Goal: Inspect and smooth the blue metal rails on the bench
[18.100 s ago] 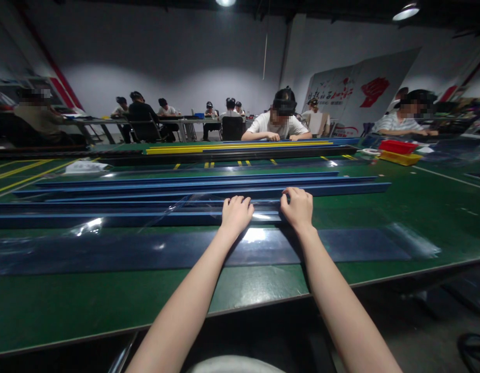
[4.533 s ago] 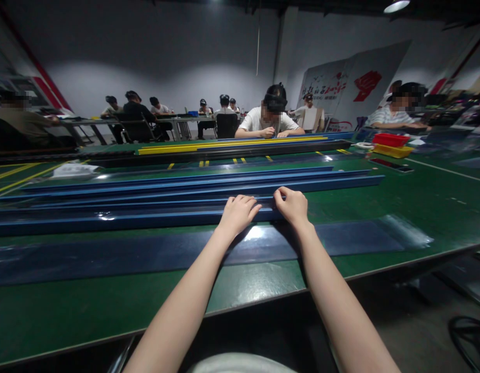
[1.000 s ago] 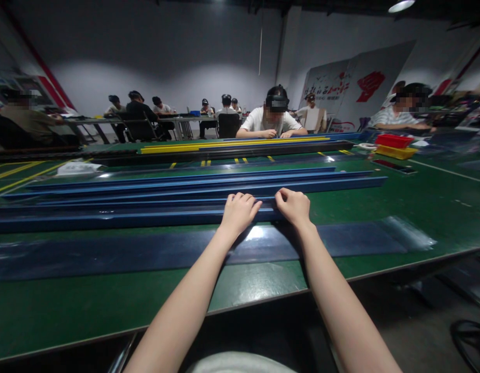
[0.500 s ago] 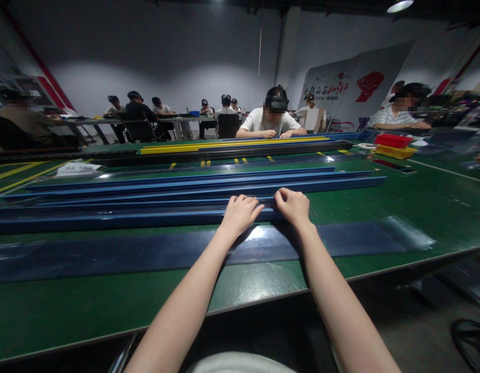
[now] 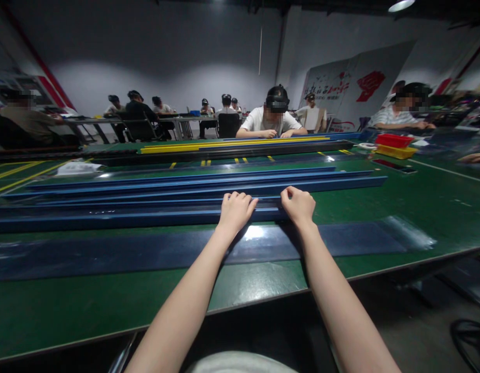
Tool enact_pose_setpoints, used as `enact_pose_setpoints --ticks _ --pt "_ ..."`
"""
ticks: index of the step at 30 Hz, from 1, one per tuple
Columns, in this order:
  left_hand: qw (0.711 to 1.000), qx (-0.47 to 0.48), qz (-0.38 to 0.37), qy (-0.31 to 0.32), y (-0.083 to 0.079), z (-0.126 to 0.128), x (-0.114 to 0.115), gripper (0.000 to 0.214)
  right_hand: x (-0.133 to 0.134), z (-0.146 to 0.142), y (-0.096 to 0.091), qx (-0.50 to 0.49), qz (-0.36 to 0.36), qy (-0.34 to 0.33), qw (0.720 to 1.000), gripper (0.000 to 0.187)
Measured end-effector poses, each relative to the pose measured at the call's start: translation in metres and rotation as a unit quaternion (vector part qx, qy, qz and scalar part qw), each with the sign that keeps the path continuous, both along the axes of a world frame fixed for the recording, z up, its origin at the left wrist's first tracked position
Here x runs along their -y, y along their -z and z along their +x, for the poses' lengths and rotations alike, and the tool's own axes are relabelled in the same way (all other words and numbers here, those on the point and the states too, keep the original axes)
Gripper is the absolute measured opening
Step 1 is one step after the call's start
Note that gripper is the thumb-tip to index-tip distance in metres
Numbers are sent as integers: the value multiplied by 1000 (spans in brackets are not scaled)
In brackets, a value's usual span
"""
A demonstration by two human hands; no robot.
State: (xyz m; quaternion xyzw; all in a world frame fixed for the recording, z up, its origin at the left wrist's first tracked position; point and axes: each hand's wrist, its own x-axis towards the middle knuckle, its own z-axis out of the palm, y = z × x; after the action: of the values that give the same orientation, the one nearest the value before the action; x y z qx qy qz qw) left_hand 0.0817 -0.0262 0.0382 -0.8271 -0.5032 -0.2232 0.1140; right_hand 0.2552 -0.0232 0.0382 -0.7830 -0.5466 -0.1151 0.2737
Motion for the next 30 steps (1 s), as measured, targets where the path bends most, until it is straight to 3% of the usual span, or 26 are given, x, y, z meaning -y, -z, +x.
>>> enact_pose_setpoints --ticks 17,30 --pt "997 -14 3 79 6 3 0 33 3 -4 -3 29 -22 -104 994 31" --pt "998 -23 -11 62 2 2 1 35 1 1 -2 -18 -7 -25 1000 33"
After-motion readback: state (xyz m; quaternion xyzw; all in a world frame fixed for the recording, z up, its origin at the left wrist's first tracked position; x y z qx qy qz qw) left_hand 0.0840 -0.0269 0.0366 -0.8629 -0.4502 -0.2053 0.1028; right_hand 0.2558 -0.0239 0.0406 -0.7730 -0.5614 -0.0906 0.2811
